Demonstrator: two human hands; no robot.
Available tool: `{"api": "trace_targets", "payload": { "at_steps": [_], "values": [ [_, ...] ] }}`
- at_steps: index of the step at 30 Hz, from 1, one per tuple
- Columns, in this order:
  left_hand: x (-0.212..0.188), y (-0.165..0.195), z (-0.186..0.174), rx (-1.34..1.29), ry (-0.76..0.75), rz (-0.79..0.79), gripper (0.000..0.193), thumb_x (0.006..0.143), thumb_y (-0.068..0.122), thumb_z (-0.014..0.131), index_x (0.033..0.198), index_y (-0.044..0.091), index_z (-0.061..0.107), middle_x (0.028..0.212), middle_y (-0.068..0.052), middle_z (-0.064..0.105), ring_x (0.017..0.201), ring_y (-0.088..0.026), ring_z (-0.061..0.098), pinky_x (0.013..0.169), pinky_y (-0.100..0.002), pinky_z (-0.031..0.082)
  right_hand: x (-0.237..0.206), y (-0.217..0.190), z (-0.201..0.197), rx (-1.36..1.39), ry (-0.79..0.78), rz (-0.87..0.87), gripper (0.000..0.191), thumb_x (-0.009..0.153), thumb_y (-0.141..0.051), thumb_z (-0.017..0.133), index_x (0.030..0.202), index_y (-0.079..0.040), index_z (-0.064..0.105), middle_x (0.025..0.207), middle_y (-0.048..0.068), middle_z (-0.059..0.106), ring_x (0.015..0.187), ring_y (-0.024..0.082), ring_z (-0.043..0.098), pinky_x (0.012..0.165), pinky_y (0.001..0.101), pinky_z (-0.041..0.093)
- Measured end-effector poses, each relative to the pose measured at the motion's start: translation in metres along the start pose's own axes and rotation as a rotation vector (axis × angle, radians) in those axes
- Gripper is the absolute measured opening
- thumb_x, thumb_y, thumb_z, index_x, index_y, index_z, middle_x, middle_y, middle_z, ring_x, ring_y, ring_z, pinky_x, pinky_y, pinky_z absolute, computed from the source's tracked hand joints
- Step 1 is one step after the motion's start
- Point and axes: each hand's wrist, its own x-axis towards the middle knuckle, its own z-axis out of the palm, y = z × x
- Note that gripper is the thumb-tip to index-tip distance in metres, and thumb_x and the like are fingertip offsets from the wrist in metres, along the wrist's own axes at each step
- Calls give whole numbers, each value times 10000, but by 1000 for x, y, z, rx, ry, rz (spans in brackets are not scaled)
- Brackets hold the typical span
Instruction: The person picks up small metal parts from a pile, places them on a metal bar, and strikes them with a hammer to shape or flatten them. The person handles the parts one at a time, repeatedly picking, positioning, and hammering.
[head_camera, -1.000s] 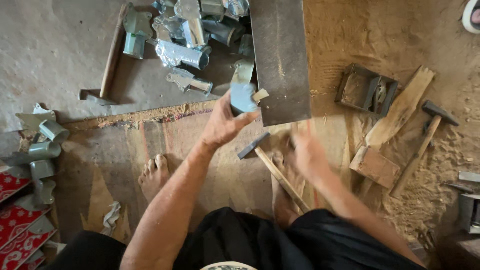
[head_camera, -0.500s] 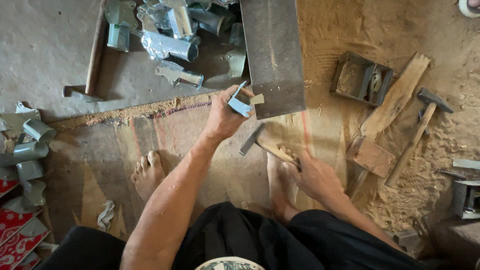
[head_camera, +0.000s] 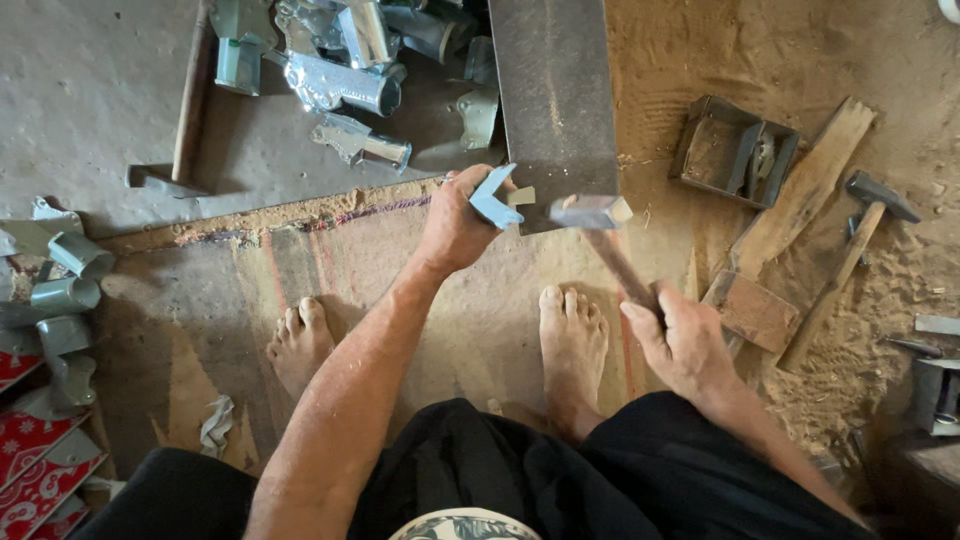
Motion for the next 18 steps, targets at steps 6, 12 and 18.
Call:
{"api": "trace_targets", "payload": {
  "at_steps": [6, 12, 18],
  "values": [
    [1, -2, 0, 42, 20, 48, 245, 761, 90, 840, 957, 105, 694, 913, -108, 715, 851, -357, 672, 812, -409, 506, 31, -37, -10, -48, -66, 42, 310, 1019, -304, 592, 916, -16, 547, 545, 113, 549, 421, 240, 578, 392, 373, 438],
    [0, -3, 1, 84, 25, 44, 238, 765, 103, 846, 942, 101, 687, 912, -121, 715, 856, -371, 651, 791, -430, 498, 34, -39, -9, -115, -12, 10, 297, 1028, -308, 557, 952, -22, 580, 553, 131, 580, 441, 245, 591, 414, 400, 451],
    [3, -1, 0, 109, 13, 37, 258, 765, 110, 838, 947, 83, 658, 919, -140, 693, 872, -391, 644, 787, -443, 489, 39, -41, -9, -239, -122, 118, 303, 1013, -315, 573, 954, -20, 541, 618, 191, 624, 540, 369, 631, 476, 469, 485]
  ]
}}
